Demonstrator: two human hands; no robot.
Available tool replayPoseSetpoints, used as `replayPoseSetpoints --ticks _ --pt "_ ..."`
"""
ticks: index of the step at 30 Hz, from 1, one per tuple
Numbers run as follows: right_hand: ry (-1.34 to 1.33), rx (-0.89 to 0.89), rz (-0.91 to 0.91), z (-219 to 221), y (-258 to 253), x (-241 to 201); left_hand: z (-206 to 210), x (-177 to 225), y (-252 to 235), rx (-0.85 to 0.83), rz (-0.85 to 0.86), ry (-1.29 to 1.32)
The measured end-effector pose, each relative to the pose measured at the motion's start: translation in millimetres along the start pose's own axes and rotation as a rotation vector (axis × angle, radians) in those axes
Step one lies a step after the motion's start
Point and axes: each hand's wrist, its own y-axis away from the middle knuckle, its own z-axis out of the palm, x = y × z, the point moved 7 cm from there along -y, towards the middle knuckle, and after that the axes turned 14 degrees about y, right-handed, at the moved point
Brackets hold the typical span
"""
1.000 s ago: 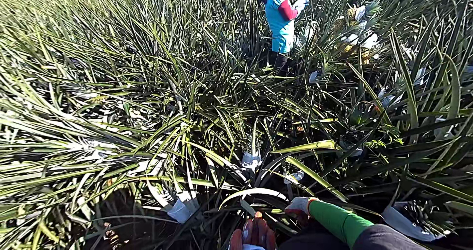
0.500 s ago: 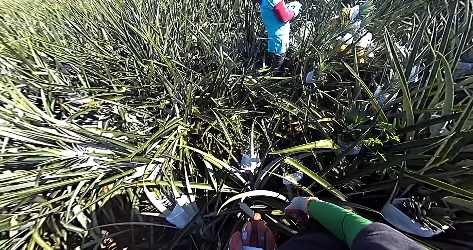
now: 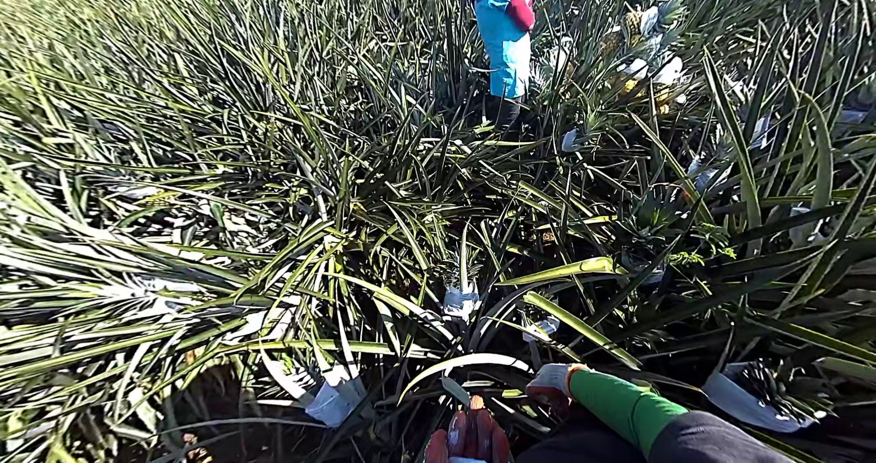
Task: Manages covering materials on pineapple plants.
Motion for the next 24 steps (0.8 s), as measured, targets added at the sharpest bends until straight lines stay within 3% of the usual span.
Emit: replayPoseSetpoints --ticks 24 --pt "0.005 -0.003 -0.004 3 -3 5 -1 -1 -2 -0.053 -0.018 0.036"
